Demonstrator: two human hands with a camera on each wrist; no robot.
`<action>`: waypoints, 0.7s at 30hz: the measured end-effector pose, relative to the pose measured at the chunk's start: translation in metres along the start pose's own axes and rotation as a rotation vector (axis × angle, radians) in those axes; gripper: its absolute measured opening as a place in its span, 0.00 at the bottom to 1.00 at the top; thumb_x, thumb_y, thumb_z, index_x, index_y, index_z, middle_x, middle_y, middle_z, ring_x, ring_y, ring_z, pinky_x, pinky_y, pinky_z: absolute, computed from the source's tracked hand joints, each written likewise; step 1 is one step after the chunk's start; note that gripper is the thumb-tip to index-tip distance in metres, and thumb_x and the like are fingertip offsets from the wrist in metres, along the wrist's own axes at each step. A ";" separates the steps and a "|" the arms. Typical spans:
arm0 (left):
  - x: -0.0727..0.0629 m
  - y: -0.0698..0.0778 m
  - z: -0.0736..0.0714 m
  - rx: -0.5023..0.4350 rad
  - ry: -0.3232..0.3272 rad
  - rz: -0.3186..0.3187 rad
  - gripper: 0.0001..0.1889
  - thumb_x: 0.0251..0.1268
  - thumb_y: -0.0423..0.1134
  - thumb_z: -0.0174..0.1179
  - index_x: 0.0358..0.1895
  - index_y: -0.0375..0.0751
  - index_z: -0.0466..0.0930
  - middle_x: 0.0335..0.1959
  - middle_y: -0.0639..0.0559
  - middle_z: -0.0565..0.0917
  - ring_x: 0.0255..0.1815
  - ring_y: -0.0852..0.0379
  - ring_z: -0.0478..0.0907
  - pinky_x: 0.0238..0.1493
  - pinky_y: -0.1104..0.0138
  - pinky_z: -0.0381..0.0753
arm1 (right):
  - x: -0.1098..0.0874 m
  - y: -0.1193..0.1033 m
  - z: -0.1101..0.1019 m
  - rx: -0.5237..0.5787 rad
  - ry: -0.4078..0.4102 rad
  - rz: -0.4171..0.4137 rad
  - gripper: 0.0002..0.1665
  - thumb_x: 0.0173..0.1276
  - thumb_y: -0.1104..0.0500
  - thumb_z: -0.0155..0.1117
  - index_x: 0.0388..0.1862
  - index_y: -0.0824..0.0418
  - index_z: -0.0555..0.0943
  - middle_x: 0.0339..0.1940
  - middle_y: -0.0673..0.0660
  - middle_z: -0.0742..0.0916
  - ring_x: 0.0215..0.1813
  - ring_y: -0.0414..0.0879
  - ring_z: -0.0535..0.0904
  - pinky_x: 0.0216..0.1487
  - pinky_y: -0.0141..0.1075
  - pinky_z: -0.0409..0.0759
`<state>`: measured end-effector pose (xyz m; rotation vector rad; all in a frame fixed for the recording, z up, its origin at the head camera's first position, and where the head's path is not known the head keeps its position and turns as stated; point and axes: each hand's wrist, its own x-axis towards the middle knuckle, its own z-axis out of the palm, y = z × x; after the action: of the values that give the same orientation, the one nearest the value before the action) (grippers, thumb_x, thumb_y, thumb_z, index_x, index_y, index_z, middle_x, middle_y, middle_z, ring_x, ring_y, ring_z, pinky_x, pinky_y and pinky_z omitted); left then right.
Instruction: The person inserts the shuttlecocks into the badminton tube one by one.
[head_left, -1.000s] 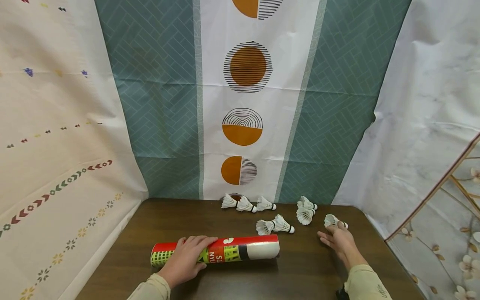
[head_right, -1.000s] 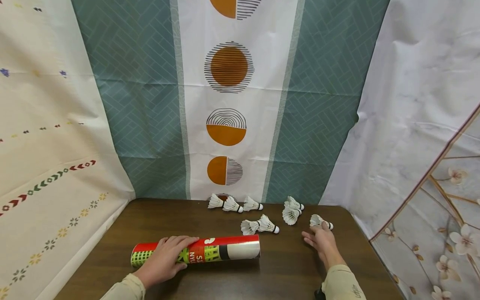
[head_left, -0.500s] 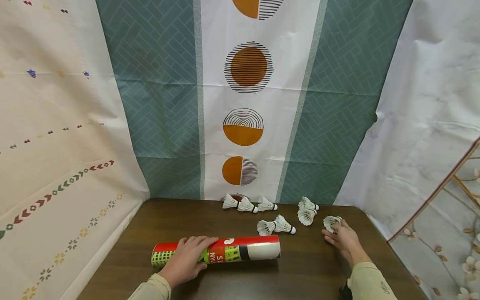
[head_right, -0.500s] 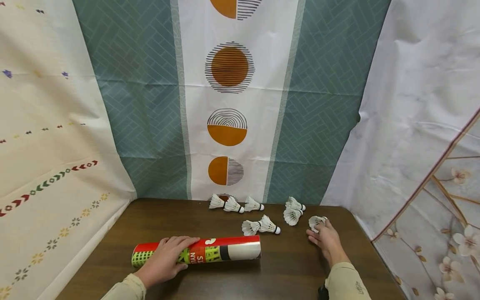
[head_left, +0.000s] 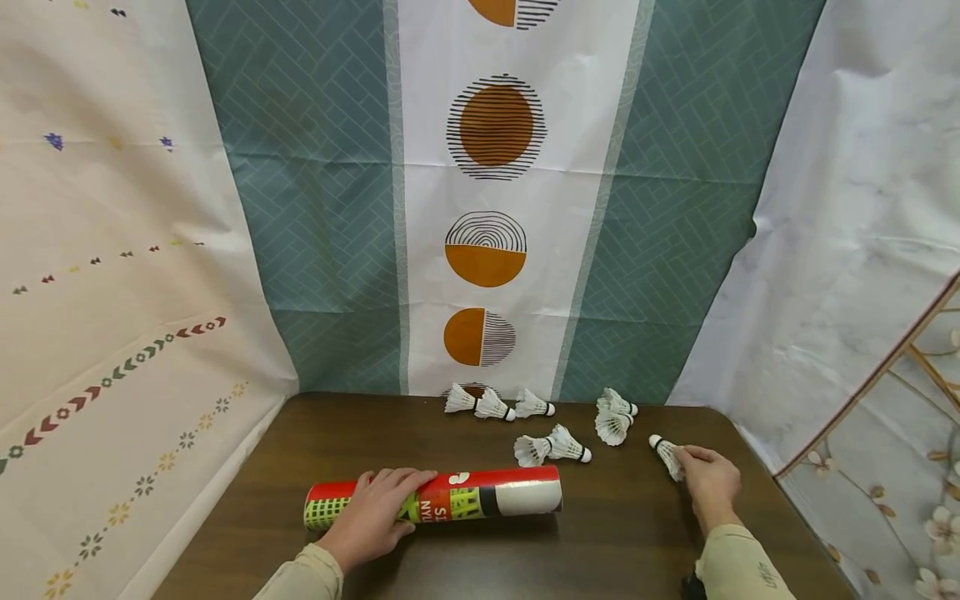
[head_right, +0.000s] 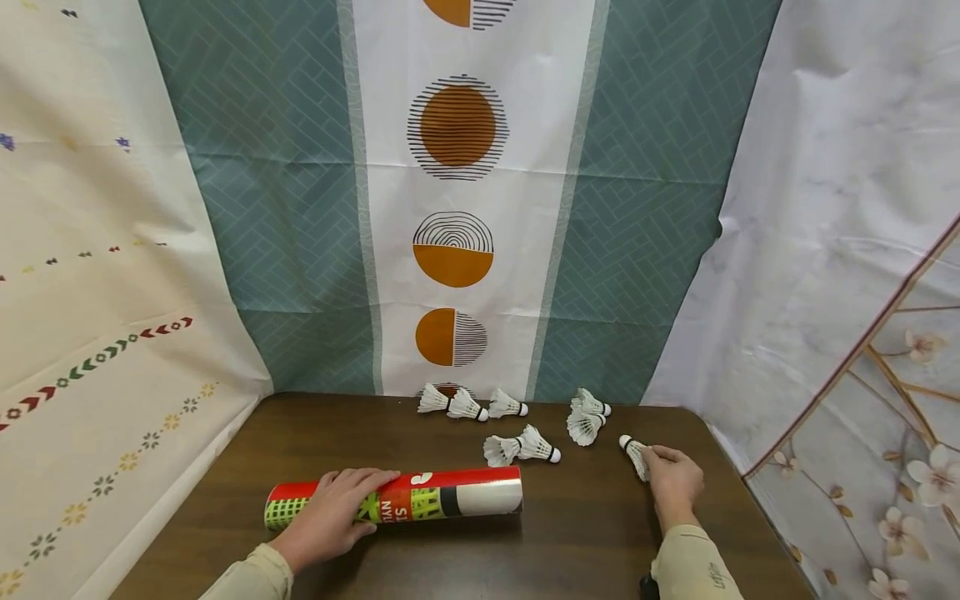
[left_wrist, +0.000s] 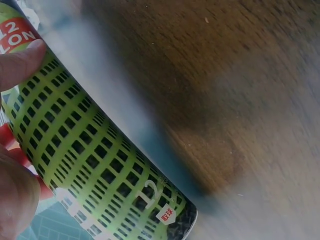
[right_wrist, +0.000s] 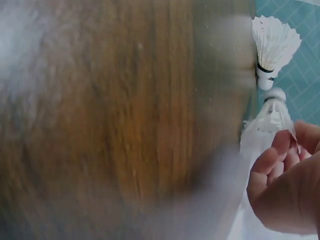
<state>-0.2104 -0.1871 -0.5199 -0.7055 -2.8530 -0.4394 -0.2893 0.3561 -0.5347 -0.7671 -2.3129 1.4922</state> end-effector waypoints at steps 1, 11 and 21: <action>0.000 0.000 0.000 -0.002 0.000 0.001 0.44 0.55 0.43 0.83 0.77 0.61 0.72 0.67 0.55 0.82 0.68 0.47 0.79 0.65 0.35 0.75 | 0.001 0.000 -0.001 0.005 -0.010 0.001 0.32 0.72 0.45 0.74 0.63 0.67 0.84 0.37 0.51 0.94 0.36 0.35 0.81 0.36 0.29 0.77; 0.001 0.000 0.002 0.001 -0.004 -0.013 0.44 0.55 0.44 0.83 0.76 0.60 0.73 0.67 0.54 0.83 0.67 0.46 0.79 0.65 0.35 0.74 | -0.012 -0.009 -0.001 0.058 -0.387 -0.104 0.53 0.72 0.44 0.75 0.87 0.57 0.60 0.63 0.60 0.91 0.70 0.50 0.79 0.75 0.56 0.71; -0.001 -0.001 0.004 0.036 0.030 -0.017 0.44 0.53 0.44 0.84 0.76 0.57 0.73 0.65 0.53 0.84 0.66 0.46 0.80 0.64 0.34 0.75 | -0.058 -0.036 0.025 0.136 -0.596 -0.173 0.47 0.73 0.55 0.75 0.85 0.56 0.64 0.48 0.52 0.94 0.51 0.35 0.87 0.67 0.45 0.73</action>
<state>-0.2102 -0.1868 -0.5237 -0.6634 -2.8329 -0.3962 -0.2646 0.2929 -0.5096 -0.0746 -2.5466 1.9669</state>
